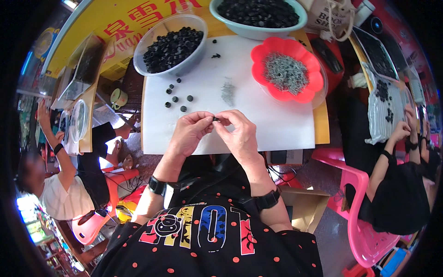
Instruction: Assembling small black plastic components by hand.
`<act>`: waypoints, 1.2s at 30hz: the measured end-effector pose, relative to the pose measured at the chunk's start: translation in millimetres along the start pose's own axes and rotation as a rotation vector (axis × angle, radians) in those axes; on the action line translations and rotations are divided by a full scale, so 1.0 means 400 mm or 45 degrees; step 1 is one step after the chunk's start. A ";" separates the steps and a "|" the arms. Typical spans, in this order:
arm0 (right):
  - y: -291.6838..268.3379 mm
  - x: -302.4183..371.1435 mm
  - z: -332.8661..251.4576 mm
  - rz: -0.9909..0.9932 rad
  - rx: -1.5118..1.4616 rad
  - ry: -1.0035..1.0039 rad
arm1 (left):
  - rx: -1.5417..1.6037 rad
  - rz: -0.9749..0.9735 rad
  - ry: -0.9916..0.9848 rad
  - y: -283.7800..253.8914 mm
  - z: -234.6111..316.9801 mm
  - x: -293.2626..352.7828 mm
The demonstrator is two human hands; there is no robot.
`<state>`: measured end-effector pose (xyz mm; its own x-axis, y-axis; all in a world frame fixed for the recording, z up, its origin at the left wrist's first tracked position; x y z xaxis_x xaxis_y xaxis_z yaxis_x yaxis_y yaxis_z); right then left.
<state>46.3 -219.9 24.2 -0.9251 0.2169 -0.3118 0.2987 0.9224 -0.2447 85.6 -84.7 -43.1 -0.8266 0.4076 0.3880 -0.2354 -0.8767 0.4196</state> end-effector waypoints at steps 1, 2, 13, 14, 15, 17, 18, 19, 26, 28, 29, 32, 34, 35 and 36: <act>-0.002 0.002 0.004 0.021 0.003 0.036 | 0.017 0.006 -0.008 0.001 -0.002 0.002; -0.004 0.002 0.010 0.042 0.006 0.071 | 0.018 0.022 0.005 -0.001 0.006 0.006; 0.009 0.016 0.074 0.010 -0.590 0.373 | -1.433 0.422 0.762 -0.063 0.265 0.022; 0.007 0.016 0.073 0.018 -0.586 0.371 | -1.431 0.413 0.765 -0.064 0.265 0.004; 0.009 0.015 0.069 0.006 -0.547 0.370 | -1.639 0.361 0.956 -0.035 0.269 0.000; 0.010 0.014 0.066 0.001 -0.504 0.370 | -1.842 0.297 1.152 -0.012 0.257 -0.011; 0.006 0.012 0.063 0.003 -0.504 0.336 | -1.892 0.251 1.114 -0.010 0.249 -0.027; 0.004 0.010 0.058 0.004 -0.504 0.303 | -1.943 0.206 1.075 -0.008 0.238 -0.041; -0.014 0.000 0.040 0.078 -0.452 0.215 | -0.745 0.084 0.399 -0.049 0.206 -0.024; -0.009 0.001 0.032 0.081 -0.424 0.156 | 0.032 -0.101 0.105 -0.050 0.140 0.007; -0.004 0.002 0.031 0.071 -0.422 0.157 | 0.140 -0.146 0.047 -0.050 0.121 0.020; 0.013 0.006 0.017 0.016 -0.316 0.146 | 0.425 -0.115 -0.090 -0.072 0.058 0.056; 0.021 0.007 0.006 0.037 -0.356 0.136 | 0.499 -0.112 -0.116 -0.087 0.025 0.067; 0.026 0.003 -0.008 0.013 -0.356 0.132 | 0.558 -0.124 -0.155 -0.087 0.008 0.074; 0.031 -0.001 -0.037 -0.018 -0.295 0.094 | 0.571 -0.115 -0.149 -0.090 0.005 0.081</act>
<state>46.9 -203.8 34.9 -0.9459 0.2185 -0.2400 0.2319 0.9723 -0.0284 68.4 -39.3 -43.9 -0.7436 0.5261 0.4127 -0.0383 -0.6497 0.7592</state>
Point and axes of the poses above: each hand's wrist, its own x-axis away from the middle knuckle, its own y-axis out of the palm, z = x × y, the point moved 9 cm from there along -x, towards the middle knuckle
